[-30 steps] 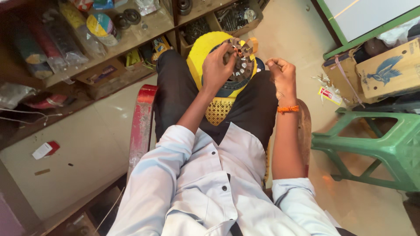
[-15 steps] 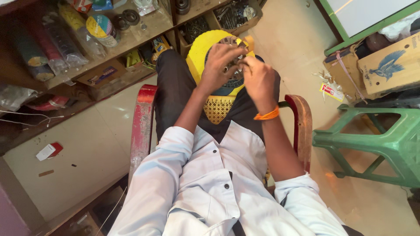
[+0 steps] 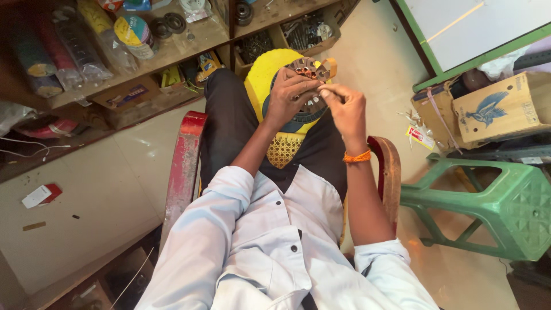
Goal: The person sits in a chair with a small electric motor assembly on their lap and works on its armature and housing, fitting small components into slots by hand and turning the assembly to reach different sides. They briefly use a screwdriver on the housing and continue seating parts with their fingers.
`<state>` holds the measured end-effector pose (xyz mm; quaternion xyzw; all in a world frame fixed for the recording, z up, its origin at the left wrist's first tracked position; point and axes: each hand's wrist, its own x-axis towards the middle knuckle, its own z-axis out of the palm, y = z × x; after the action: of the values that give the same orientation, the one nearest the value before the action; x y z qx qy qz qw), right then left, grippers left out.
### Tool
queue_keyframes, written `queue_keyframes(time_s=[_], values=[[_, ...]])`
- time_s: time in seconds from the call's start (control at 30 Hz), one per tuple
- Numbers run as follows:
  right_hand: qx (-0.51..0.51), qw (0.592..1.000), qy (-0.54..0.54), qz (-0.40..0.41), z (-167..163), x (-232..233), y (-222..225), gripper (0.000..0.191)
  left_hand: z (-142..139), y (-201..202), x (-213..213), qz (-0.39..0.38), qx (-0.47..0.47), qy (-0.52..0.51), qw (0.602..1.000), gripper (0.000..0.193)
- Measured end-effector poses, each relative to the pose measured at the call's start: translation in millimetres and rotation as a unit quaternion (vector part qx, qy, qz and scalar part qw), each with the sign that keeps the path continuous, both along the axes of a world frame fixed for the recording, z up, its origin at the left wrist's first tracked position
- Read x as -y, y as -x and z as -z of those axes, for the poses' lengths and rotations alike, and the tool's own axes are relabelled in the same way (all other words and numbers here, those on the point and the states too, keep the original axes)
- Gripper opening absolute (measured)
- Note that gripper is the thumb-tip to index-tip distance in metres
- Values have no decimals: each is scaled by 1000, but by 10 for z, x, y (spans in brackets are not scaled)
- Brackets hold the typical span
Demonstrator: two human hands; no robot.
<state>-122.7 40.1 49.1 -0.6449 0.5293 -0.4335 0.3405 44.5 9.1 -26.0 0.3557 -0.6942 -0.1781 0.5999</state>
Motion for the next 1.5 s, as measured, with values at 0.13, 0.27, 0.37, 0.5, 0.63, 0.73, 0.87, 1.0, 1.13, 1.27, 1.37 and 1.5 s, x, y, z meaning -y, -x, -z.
queue_keyframes(time_s=[0.13, 0.27, 0.37, 0.5, 0.63, 0.73, 0.87, 1.0, 1.13, 1.27, 1.37, 1.5], values=[[70, 997, -38, -17, -24, 134, 45, 11, 32, 6, 46, -56, 4, -18, 998, 23], [-19, 1000, -2, -10, 8, 34, -35, 12, 116, 19, 6, -20, -38, -47, 998, 23], [-133, 991, 5, 31, 59, -114, -139, 14, 185, 28, -33, 23, -50, -111, 992, 21], [-122, 991, 60, 16, 50, -224, -249, 14, 227, -35, -22, 36, 7, -59, 998, 19], [-181, 979, 75, -60, -177, -292, -137, 13, 198, -61, -66, 40, -39, -75, 996, 19], [-260, 965, -11, -45, -374, -231, -41, 16, 127, -4, -125, 37, -135, -150, 979, 16], [-205, 970, 103, -81, -514, 143, 9, 10, -2, 160, -199, -36, -194, -191, 962, 14], [-186, 974, 113, -68, -496, 567, 60, 10, -85, 227, -118, -79, -212, -175, 958, 13], [-223, 966, 119, -46, -346, 890, 181, 8, -69, 256, -17, -101, -207, -220, 948, 12], [-182, 983, 17, -12, -39, 904, 318, 10, -27, 274, 0, -98, -216, -215, 947, 12], [-63, 997, 15, -39, 203, 761, 372, 12, -30, 266, -25, -100, -209, -182, 956, 11], [27, 998, 26, -47, 307, 732, 358, 16, -85, 264, -59, -144, -140, -138, 970, 12]])
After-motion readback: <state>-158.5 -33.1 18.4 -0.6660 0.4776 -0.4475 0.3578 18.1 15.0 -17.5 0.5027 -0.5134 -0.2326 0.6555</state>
